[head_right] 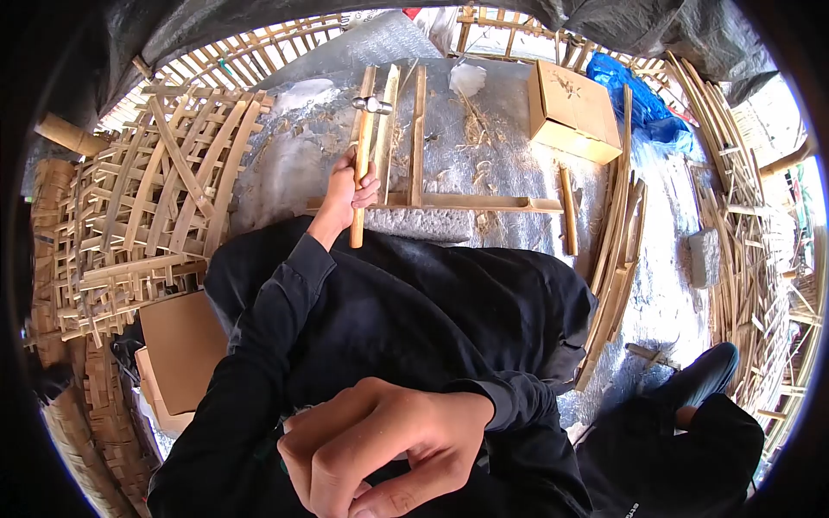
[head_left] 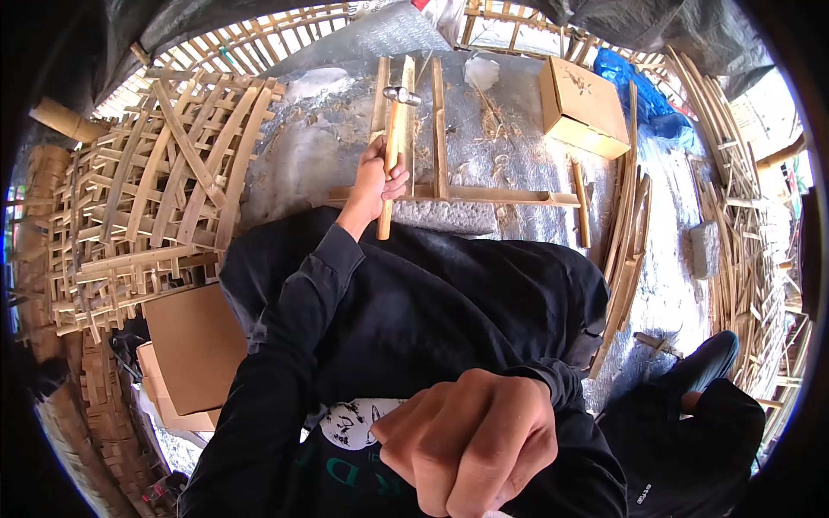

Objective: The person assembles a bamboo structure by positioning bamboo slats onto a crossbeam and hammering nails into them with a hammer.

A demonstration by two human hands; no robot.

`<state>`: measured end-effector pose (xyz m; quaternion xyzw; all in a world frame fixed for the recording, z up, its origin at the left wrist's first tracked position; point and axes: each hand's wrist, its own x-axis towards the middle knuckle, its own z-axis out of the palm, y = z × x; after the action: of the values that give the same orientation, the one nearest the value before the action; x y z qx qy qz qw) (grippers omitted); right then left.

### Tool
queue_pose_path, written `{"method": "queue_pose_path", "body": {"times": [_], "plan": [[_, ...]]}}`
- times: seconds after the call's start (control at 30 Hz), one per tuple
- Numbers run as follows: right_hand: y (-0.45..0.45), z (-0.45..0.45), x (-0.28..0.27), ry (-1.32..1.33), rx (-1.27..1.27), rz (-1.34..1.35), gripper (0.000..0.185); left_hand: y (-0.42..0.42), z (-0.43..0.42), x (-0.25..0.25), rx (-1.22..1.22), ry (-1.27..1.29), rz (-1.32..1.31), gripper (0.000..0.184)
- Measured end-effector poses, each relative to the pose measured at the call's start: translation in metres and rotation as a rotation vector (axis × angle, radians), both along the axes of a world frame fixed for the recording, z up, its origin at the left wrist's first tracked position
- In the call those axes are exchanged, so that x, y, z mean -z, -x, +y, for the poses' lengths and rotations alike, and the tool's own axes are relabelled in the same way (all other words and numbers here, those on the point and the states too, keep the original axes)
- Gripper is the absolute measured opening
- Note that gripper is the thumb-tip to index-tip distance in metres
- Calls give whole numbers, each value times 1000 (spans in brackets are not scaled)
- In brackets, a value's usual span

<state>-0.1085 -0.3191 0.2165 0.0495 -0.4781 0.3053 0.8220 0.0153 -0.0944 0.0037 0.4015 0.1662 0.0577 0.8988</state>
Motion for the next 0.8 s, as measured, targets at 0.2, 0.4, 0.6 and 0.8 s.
{"method": "queue_pose_path", "body": {"times": [0.2, 0.4, 0.6, 0.8], "plan": [[-2, -4, -6, 36, 0, -20, 18, 0, -3, -3, -20, -14, 19, 22], [-6, -15, -7, 149, -127, -48, 23, 1, 0, 0, -3, 6, 31, 21], [-56, -26, -8, 505, -6, -146, 32, 0, 2, 7, -4, 22, 31, 19], [-156, -13, 101, 1243, 1199, -780, 29, -1, 1, 7, 35, -30, -39, 22]]}}
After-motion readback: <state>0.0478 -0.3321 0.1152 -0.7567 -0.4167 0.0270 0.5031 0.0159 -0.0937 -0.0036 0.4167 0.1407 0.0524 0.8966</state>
